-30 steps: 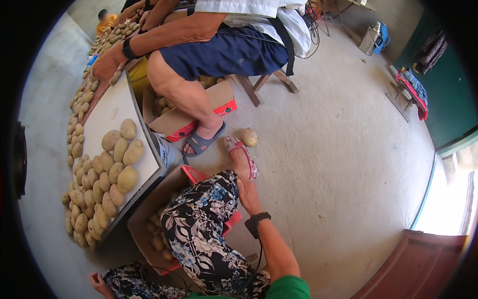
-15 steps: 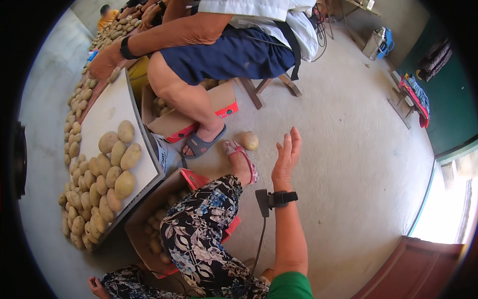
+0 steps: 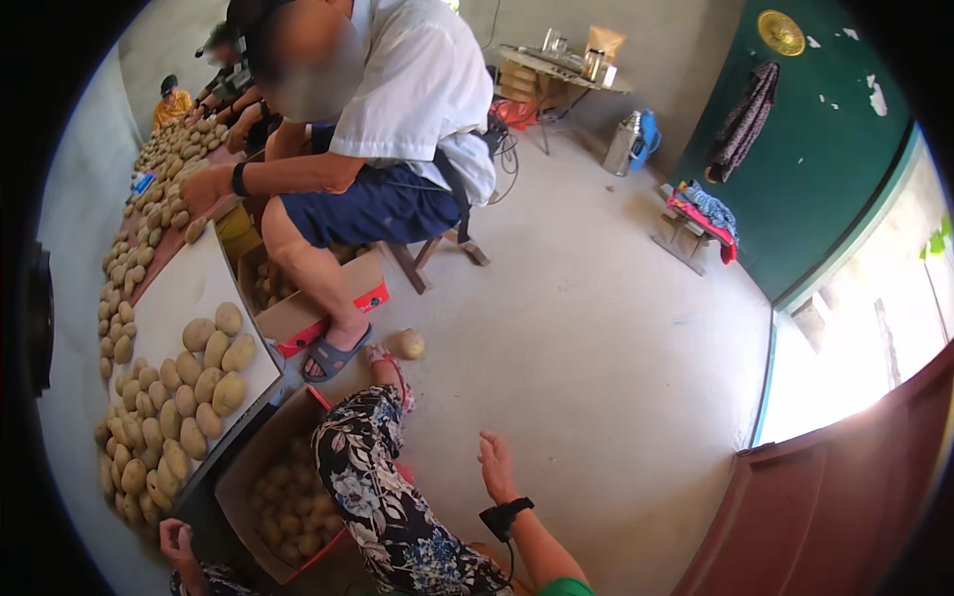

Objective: Sorting potatoes from a large pile on a table into cardboard boxes.

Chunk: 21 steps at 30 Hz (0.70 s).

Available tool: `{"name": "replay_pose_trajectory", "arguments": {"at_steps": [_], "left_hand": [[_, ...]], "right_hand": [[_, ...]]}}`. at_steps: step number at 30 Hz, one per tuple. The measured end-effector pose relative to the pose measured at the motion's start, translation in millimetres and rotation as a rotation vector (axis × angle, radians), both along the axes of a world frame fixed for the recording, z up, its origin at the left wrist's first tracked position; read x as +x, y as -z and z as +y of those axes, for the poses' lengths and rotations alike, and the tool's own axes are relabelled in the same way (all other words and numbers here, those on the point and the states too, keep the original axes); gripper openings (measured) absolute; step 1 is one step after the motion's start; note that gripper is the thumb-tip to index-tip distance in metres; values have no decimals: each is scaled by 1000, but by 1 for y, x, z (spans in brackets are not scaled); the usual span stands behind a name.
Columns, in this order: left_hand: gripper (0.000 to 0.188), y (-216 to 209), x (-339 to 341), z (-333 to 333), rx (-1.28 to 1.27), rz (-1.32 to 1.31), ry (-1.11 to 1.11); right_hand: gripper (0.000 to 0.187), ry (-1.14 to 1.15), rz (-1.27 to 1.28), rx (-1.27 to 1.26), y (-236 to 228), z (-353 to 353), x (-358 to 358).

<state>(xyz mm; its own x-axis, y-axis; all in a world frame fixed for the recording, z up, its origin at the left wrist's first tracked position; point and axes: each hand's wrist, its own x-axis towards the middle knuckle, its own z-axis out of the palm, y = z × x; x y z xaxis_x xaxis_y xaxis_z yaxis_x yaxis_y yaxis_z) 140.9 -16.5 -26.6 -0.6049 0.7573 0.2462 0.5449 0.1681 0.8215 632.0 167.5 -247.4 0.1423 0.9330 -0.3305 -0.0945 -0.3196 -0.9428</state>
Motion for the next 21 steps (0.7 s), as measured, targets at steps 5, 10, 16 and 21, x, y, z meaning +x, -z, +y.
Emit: {"name": "replay_pose_trajectory", "arguments": {"at_steps": [5, 10, 16, 21], "left_hand": [[5, -22, 100, 73, 28, -258, 414], [7, -52, 125, 79, 146, -345, 478], [5, -26, 129, 77, 4, -363, 373], [4, 6, 147, 78, -151, -530, 434]], "right_hand": [[36, 97, -80, -153, -17, -48, 34], [31, 176, -47, -5, -53, -20, 43], [30, 82, -11, 74, -66, -11, 32], [25, -16, 25, -51, -40, -27, 3]]}}
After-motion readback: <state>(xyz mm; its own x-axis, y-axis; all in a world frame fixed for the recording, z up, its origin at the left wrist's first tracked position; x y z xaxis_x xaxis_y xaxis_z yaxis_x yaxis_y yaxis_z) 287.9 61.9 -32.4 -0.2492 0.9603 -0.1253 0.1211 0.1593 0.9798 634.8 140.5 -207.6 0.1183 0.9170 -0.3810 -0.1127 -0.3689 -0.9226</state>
